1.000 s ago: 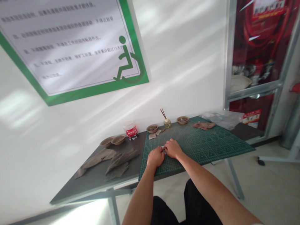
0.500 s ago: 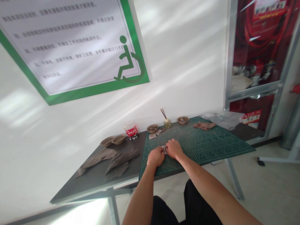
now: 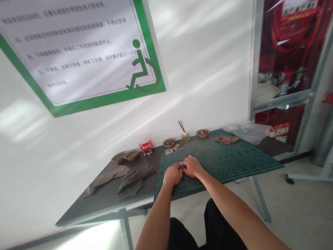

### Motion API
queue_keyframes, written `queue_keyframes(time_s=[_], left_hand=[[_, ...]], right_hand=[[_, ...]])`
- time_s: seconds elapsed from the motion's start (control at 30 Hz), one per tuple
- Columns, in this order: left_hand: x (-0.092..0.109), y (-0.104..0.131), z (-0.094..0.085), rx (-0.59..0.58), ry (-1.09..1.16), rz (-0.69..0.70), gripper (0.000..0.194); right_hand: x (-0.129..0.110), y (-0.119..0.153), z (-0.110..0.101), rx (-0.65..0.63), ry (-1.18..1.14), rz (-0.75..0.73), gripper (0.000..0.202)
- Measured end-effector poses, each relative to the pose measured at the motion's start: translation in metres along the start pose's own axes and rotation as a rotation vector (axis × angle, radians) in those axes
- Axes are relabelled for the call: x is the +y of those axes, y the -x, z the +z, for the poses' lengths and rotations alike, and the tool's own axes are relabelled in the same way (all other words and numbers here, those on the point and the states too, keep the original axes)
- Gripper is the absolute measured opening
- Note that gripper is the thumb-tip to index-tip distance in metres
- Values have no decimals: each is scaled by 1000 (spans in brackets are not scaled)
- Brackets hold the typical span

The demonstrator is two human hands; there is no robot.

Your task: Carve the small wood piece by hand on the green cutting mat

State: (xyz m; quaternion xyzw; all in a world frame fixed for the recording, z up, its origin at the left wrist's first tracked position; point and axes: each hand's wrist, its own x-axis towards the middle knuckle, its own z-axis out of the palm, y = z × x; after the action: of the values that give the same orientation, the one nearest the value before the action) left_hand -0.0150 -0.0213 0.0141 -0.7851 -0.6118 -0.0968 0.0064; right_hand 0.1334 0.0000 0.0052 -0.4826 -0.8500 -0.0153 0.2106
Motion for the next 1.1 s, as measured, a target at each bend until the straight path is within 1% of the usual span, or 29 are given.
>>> queue_keyframes(time_s=[0.1, 0.17, 0.3, 0.4, 0.53, 0.87, 1.1], left_hand=[[3, 1, -3, -16, 8, -26, 39], [3, 1, -3, -17, 8, -34, 38], [2, 1, -1, 4, -6, -11, 38], [1, 0, 1, 2, -12, -16, 38], [1, 0, 1, -9, -12, -41, 39], [-6, -3, 8, 33, 2, 16, 38], [-4, -3, 6, 23, 9, -10, 38]], right_hand=[[-1, 1, 0, 2, -6, 5, 21], [-2, 1, 1, 13, -2, 35, 20], [-2, 0, 2, 48, 17, 113, 22], [-1, -3, 3, 37, 27, 130, 27], [0, -5, 2, 6, 26, 102, 29], [-2, 0, -4, -4, 18, 7, 24], [-4, 1, -2, 14, 12, 32, 21]])
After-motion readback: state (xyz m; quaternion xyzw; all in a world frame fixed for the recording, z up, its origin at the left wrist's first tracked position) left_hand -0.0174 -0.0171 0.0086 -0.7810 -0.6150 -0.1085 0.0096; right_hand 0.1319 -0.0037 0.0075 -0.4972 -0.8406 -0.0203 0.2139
